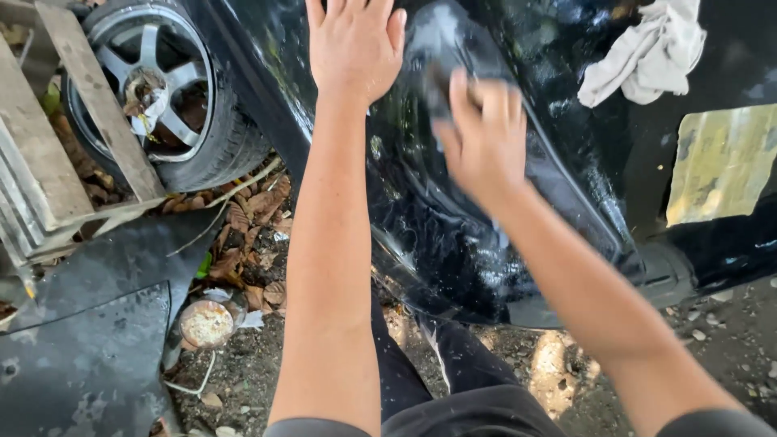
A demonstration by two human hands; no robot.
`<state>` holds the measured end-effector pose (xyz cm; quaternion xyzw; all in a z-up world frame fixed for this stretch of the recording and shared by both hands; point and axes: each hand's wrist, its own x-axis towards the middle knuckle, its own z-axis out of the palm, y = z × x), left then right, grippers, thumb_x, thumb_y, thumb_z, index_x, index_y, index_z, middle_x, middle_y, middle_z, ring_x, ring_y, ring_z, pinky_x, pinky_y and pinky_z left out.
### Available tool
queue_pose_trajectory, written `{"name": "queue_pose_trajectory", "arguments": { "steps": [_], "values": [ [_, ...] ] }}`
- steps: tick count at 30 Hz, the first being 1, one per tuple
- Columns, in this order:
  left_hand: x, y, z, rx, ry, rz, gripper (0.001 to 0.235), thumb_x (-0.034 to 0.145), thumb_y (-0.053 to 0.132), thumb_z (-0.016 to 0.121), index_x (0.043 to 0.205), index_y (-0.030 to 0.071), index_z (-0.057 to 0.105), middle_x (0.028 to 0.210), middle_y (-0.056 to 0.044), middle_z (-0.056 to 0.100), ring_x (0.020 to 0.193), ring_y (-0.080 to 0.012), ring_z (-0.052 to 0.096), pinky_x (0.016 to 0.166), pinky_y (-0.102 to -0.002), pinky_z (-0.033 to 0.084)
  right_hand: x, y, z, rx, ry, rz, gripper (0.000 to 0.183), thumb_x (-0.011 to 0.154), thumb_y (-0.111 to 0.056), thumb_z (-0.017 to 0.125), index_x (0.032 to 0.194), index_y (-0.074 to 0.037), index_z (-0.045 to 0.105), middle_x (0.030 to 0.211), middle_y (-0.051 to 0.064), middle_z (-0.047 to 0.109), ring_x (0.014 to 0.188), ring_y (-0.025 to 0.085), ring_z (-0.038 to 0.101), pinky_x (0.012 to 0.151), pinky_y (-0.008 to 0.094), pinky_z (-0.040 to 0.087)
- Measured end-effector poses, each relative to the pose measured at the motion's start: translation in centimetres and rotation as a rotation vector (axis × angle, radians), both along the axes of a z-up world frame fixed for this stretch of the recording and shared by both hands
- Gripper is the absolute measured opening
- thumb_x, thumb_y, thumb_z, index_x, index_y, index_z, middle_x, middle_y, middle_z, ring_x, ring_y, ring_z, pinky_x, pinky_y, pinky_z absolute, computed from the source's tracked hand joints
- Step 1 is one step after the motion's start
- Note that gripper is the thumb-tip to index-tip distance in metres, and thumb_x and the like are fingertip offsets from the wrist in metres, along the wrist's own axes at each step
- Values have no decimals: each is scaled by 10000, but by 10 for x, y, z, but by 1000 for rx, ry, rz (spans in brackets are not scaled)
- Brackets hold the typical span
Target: The person sands a black car hood using a sanding block and a cloth. They repeatedly rub the surface in circular and back-and-forth motions, occasionally dipping the cloth into a bucket of water to clean the area.
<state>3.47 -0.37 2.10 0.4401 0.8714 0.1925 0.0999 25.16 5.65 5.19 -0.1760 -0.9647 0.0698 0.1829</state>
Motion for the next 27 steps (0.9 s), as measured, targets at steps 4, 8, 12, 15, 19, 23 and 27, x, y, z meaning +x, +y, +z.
{"name": "queue_pose_trajectory", "arguments": {
  "steps": [4, 8, 12, 15, 19, 23, 27],
  "values": [
    [-8, 3, -23, 413, 445, 50, 438, 1036, 337, 609, 1435, 161, 580, 1394, -125, 596, 1316, -382, 470, 1167, -595, 230, 32, -30, -6, -6, 36, 94, 598, 903, -229, 794, 1418, -21, 574, 1178, 141, 536, 1060, 377, 527, 905, 501, 455],
    [-1, 2, -26, 376, 351, 32, 440, 1050, 348, 580, 1451, 169, 564, 1442, -126, 566, 1371, -369, 443, 1177, -590, 220, -7, -1, -13, -16, -6, 60, 599, 935, -215, 805, 1451, -6, 584, 1177, 128, 551, 1047, 382, 529, 904, 481, 464],
    [-6, -1, -18, 174, 181, 14, 385, 1139, 353, 522, 1498, 214, 532, 1501, -83, 531, 1435, -352, 399, 1247, -592, 189, -1, -14, 1, -18, -2, 30, 635, 919, -215, 792, 1485, -31, 573, 1212, 139, 553, 1094, 388, 535, 925, 503, 476],
    [-10, 2, -32, 421, 378, 46, 475, 1047, 320, 567, 1502, 191, 533, 1513, -115, 553, 1428, -360, 417, 1197, -570, 211, 42, -35, -3, -67, -24, 87, 599, 872, -254, 788, 1409, -66, 599, 1207, 141, 552, 1099, 368, 538, 933, 510, 474],
    [-5, 3, -25, 467, 290, 53, 431, 1074, 376, 523, 1475, 221, 544, 1509, -97, 554, 1432, -333, 427, 1213, -544, 203, 2, -2, -3, -16, -77, 51, 582, 898, -251, 796, 1420, -55, 630, 1195, 134, 574, 1087, 374, 530, 867, 504, 465],
    [-8, -4, -7, 184, -1, 32, 442, 1114, 432, 365, 1467, 263, 573, 1527, -22, 520, 1490, -303, 367, 1279, -526, 143, -7, -10, -1, 39, -80, 8, 587, 935, -257, 800, 1456, -51, 624, 1202, 167, 569, 1093, 392, 515, 878, 505, 472],
    [-16, 9, -45, 525, 369, 65, 486, 1147, 474, 349, 1420, 175, 618, 1487, -135, 564, 1416, -372, 410, 1191, -523, 172, 36, -43, -7, -39, -36, 112, 607, 869, -261, 801, 1398, -56, 586, 1207, 149, 570, 1126, 352, 547, 970, 518, 492]
  ]
}}
